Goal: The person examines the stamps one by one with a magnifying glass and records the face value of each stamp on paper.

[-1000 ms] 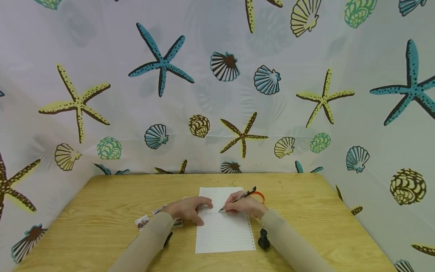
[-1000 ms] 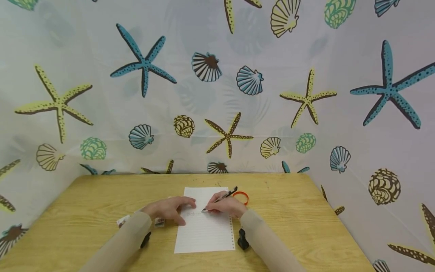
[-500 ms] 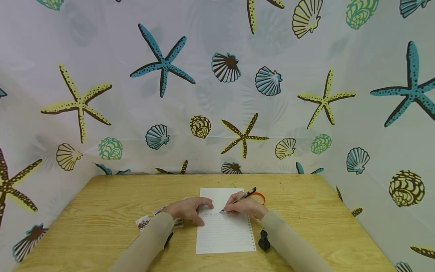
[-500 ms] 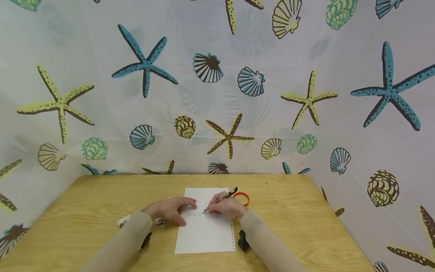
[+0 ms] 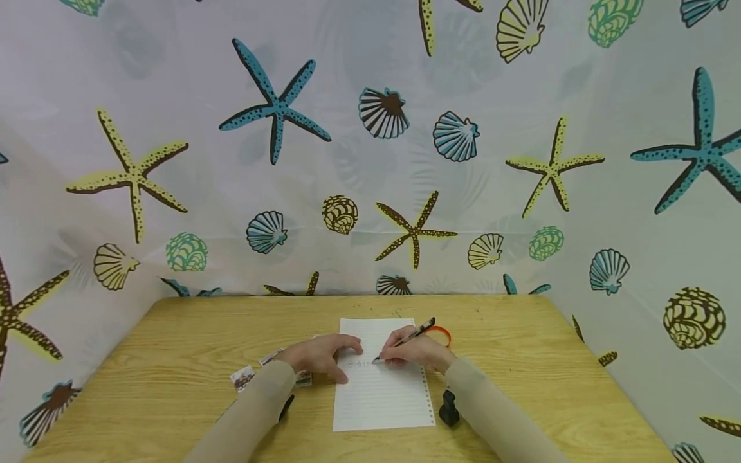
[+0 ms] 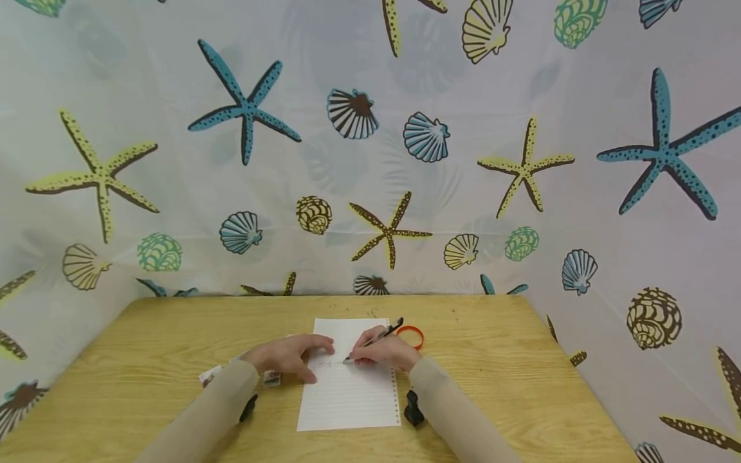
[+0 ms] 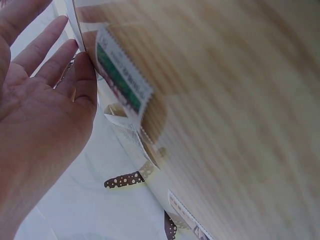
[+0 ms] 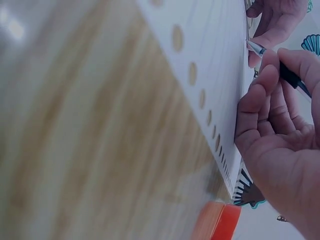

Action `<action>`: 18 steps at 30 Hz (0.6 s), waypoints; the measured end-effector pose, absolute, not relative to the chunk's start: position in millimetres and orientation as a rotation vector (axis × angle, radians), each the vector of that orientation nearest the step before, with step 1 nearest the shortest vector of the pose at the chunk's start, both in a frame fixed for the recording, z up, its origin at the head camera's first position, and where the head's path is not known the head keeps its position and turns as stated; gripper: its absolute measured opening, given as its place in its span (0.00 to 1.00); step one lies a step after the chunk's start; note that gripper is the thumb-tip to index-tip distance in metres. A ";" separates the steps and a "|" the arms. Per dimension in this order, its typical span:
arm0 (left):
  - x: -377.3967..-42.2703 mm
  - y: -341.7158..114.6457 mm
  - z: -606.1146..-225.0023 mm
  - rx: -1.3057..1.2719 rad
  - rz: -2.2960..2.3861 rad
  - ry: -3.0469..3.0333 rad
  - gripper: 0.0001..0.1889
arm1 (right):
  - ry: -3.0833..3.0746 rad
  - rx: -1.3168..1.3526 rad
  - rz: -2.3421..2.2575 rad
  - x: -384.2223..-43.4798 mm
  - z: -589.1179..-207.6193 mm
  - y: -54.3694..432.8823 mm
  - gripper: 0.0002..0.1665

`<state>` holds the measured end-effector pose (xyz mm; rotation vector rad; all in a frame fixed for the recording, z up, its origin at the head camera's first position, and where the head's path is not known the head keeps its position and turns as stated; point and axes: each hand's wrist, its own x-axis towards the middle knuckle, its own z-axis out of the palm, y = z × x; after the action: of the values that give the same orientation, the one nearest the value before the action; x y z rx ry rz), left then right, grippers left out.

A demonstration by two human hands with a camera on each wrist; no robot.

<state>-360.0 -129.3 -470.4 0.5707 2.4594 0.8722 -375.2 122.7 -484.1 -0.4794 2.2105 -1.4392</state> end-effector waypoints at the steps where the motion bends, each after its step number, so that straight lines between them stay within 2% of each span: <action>1: -360.0 -129.3 -470.4 0.570 0.875 2.459 0.27 | 2.210 -0.480 -1.438 -375.1 -484.0 122.5 0.05; 18: -362.3 -130.3 -472.5 0.605 0.847 2.482 0.27 | 2.227 -0.495 -1.441 -377.5 -487.1 125.1 0.04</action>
<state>-362.3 -130.3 -472.5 0.6047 2.4823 0.8473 -377.5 125.1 -487.1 -0.4953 2.2271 -1.4406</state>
